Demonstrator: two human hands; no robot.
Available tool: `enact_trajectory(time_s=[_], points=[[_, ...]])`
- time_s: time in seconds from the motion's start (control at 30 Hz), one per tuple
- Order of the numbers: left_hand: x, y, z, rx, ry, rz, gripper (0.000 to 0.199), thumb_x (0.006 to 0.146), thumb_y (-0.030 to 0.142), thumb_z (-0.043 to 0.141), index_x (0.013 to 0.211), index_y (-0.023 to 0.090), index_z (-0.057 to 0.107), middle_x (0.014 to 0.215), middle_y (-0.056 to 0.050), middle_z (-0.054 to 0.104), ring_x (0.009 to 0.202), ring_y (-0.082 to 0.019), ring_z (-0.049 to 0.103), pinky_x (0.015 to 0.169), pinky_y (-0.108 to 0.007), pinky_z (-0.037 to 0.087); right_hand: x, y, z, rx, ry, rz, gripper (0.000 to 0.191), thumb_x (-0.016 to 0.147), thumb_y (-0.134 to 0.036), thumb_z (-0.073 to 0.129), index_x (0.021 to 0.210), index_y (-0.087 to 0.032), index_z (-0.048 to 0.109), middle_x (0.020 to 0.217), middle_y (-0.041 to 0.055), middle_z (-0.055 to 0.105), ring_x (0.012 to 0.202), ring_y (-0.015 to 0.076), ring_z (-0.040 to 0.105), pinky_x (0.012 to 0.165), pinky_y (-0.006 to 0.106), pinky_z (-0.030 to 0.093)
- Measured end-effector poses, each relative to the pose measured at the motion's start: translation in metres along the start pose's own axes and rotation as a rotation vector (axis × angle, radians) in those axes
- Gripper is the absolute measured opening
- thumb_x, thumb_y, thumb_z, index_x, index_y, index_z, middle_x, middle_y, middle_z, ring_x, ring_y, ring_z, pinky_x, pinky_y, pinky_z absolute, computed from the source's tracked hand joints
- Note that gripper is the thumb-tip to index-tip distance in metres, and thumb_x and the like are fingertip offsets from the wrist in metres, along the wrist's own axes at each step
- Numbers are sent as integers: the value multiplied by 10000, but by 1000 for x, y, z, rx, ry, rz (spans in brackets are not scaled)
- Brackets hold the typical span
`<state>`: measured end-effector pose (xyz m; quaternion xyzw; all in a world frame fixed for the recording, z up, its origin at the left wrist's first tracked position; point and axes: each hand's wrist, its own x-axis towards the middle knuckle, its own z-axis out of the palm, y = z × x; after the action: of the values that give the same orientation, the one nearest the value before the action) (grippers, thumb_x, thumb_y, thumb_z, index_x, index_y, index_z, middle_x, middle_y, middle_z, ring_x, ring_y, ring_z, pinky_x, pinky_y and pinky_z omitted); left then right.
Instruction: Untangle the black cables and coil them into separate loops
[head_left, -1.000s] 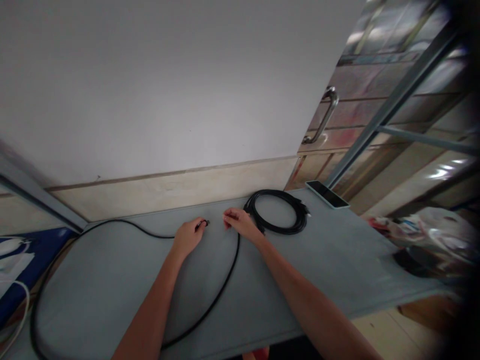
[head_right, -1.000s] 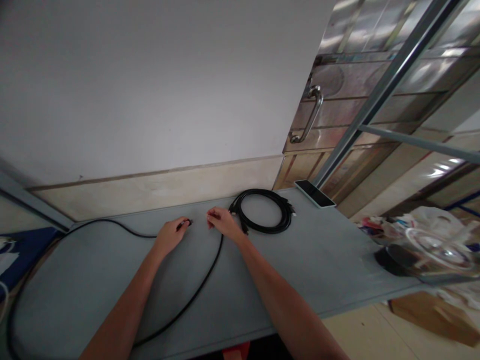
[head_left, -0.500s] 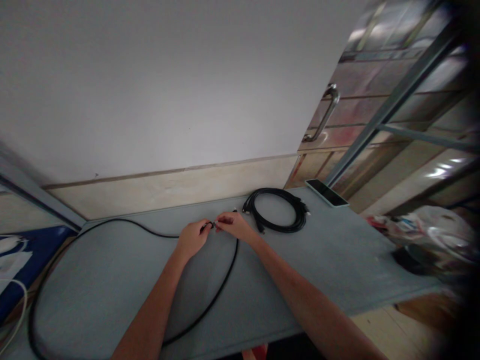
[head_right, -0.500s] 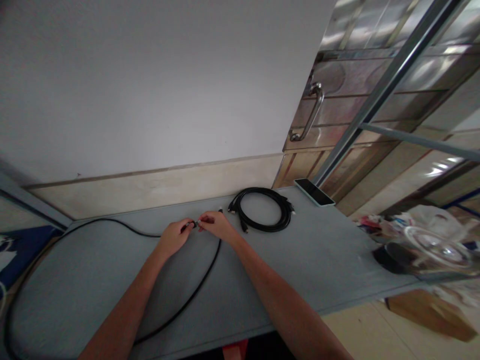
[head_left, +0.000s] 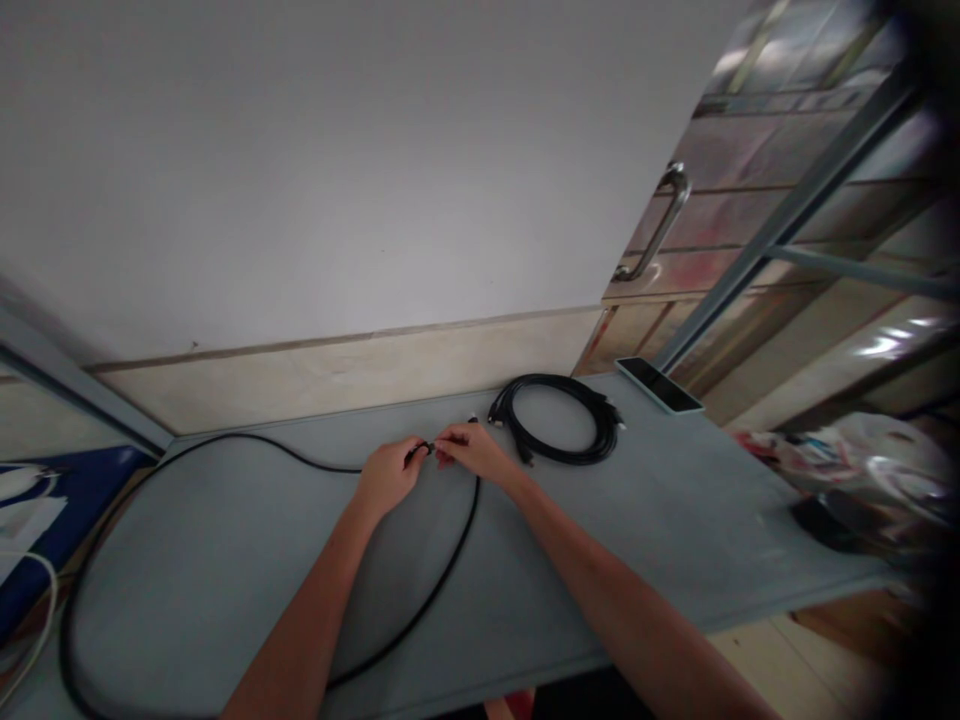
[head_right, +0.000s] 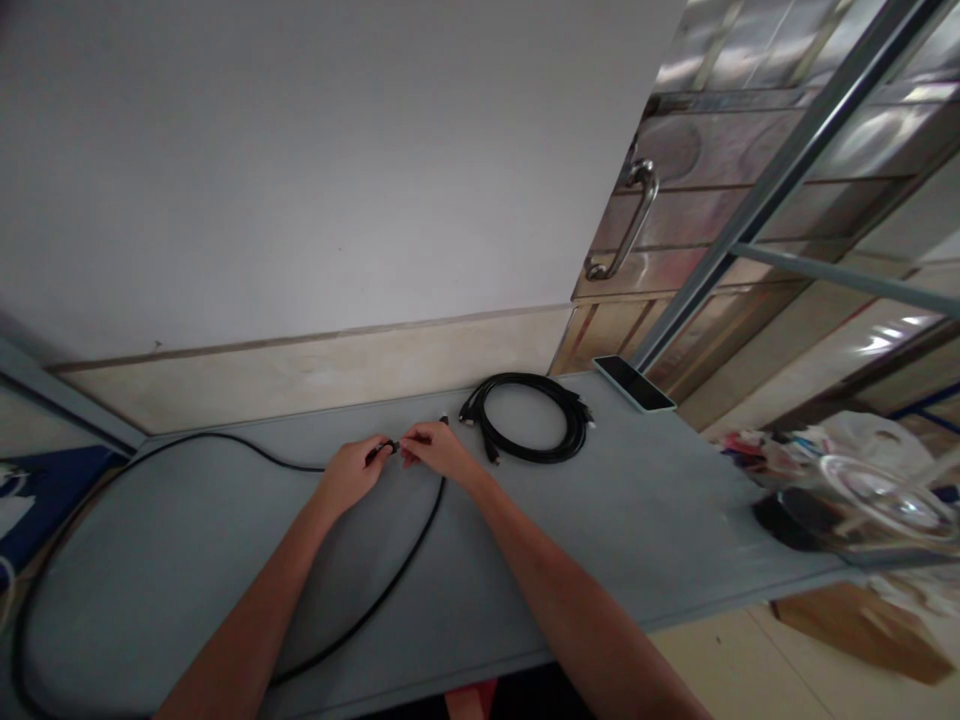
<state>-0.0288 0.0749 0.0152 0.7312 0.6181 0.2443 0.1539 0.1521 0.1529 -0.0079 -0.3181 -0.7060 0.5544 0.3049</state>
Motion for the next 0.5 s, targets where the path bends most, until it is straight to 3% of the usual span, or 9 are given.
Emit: enact_trajectory(time_s=[0.5], points=[[0, -2, 3, -25, -24, 13, 278, 934, 310, 486, 956, 216, 747, 834, -73, 750, 773, -199, 671, 705, -262, 453, -1, -1, 4, -51, -29, -17, 200, 836, -329, 625, 712, -178, 670, 626, 14, 684, 580, 144, 631, 583, 246, 485]])
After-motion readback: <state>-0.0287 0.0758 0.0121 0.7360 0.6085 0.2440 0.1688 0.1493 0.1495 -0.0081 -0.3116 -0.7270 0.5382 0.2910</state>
